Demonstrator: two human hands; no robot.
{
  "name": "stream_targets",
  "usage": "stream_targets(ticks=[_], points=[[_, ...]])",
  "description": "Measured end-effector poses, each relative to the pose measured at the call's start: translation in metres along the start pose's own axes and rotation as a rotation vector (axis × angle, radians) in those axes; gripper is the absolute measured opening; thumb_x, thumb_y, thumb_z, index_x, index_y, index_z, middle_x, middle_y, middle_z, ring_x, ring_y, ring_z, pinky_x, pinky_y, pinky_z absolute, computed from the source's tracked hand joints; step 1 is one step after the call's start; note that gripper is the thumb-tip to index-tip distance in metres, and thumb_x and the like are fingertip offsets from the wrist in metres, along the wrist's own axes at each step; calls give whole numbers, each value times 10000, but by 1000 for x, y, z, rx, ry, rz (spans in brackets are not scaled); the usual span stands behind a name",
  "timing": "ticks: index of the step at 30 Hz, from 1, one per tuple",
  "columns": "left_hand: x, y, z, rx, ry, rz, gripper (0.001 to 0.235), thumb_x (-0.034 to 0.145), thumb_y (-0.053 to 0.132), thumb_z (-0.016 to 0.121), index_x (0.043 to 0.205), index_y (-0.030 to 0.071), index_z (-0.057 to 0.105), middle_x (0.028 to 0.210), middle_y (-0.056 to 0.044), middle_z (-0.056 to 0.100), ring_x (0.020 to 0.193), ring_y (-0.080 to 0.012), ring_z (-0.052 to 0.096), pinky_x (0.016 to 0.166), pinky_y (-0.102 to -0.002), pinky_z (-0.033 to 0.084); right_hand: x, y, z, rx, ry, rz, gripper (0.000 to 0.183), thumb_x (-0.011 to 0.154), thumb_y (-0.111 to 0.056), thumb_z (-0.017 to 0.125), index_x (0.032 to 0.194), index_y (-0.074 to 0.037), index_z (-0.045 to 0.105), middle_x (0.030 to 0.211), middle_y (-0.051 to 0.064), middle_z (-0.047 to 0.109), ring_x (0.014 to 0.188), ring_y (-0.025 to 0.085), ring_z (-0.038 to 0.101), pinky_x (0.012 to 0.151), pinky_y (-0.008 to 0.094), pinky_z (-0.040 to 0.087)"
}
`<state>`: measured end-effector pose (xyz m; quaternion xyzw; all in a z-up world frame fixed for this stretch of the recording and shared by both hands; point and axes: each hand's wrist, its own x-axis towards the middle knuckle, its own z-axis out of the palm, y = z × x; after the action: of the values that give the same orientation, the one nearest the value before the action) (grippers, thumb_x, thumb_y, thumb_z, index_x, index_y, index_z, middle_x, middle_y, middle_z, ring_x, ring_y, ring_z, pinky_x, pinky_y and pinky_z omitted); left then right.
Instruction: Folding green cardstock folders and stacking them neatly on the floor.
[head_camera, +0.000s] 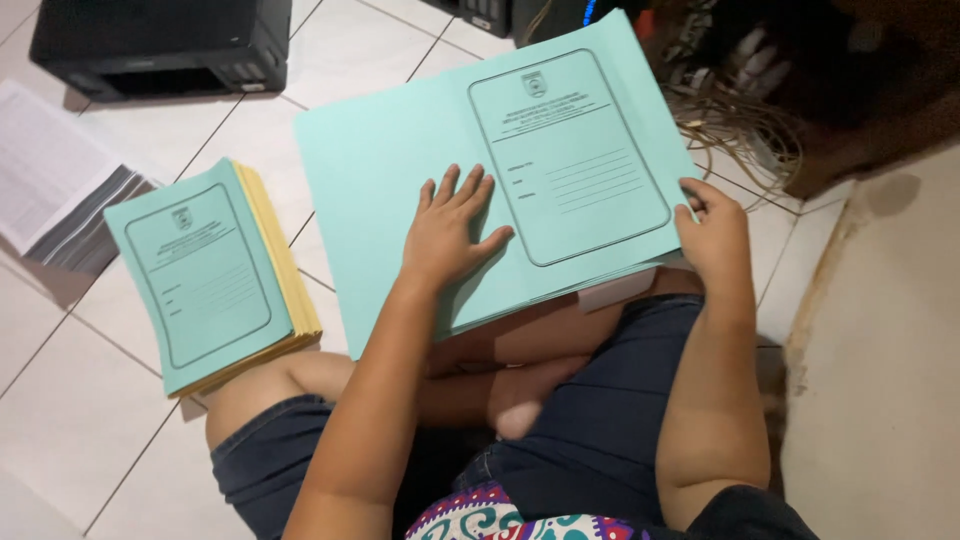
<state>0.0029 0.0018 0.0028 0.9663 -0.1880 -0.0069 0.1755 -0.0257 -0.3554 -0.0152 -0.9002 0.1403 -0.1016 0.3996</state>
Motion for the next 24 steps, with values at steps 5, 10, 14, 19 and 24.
stream_targets(ticks=[5, 10, 14, 19, 24], points=[[0, 7, -5, 10, -35, -49, 787, 922, 684, 504, 1566, 235, 448, 1633, -10, 402, 1555, -262, 261, 1268, -494, 106, -20, -47, -12, -106, -53, -27, 404, 981, -62, 624, 1379, 3, 654, 1197, 294, 667, 1124, 412, 642, 941, 470, 523], [0, 8, -7, 19, -53, -57, 787, 922, 686, 504, 1571, 245, 437, 1639, -6, 390, 1560, -254, 249, 1270, -490, 99, -24, -65, -14, -269, -144, 3, 536, 992, -203, 651, 1458, 49, 566, 1291, 263, 608, 1237, 402, 578, 1015, 507, 491], [1, 9, -8, 19, -60, -67, 788, 917, 682, 518, 1570, 247, 441, 1638, -12, 391, 1561, -250, 247, 1270, -489, 96, -20, -56, -10, -282, -157, -44, 562, 976, -296, 689, 1418, 40, 600, 1356, 227, 557, 1305, 384, 502, 1090, 514, 417], [0, 9, -8, 17, -53, -71, 789, 911, 680, 532, 1566, 247, 449, 1638, -12, 392, 1561, -250, 247, 1270, -489, 95, -18, -48, -3, -293, -96, -5, 616, 984, -275, 678, 1454, 93, 529, 1330, 269, 546, 1257, 407, 517, 1050, 536, 442], [1, 10, -7, 24, -48, -72, 782, 913, 683, 531, 1561, 252, 457, 1633, -16, 403, 1558, -248, 258, 1270, -486, 104, -18, -38, 2, -420, -70, 55, 540, 1036, -331, 620, 1426, 41, 589, 1284, 201, 554, 1225, 342, 552, 978, 463, 494]])
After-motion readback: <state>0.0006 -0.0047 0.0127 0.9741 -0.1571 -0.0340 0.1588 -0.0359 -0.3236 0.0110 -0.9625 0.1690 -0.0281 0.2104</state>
